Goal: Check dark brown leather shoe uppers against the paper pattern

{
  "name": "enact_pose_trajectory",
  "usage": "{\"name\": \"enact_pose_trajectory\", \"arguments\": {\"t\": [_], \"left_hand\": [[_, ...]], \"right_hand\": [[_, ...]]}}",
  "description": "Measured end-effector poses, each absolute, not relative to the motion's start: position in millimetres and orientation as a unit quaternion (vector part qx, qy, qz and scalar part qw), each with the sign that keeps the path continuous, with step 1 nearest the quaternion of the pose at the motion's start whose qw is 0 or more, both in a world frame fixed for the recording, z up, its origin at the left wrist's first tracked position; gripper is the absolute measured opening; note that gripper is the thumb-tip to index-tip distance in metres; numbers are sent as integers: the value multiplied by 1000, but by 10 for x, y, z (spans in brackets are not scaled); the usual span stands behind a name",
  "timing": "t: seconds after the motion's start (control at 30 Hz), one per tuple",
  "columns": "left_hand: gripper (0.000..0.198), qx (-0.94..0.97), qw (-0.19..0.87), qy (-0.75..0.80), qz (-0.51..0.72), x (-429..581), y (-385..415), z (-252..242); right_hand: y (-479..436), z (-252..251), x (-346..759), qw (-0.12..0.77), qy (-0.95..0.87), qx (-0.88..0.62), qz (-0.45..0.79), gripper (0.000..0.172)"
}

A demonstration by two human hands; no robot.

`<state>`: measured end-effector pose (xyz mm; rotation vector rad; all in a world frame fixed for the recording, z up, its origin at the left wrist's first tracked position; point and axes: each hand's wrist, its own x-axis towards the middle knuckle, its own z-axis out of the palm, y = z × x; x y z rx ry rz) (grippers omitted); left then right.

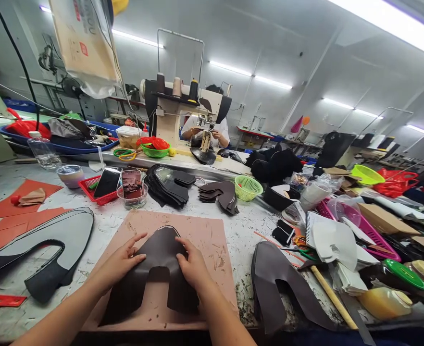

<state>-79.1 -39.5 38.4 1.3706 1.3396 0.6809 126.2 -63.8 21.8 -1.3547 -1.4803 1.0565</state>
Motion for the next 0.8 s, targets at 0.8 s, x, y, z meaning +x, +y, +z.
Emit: {"name": "enact_pose_trajectory", "arguments": {"t": [0.8], "left_hand": [[34,779,208,585,87,-736,-193,176]], "right_hand": [[-468,95,1263,271,-683,-606,305,35]]}}
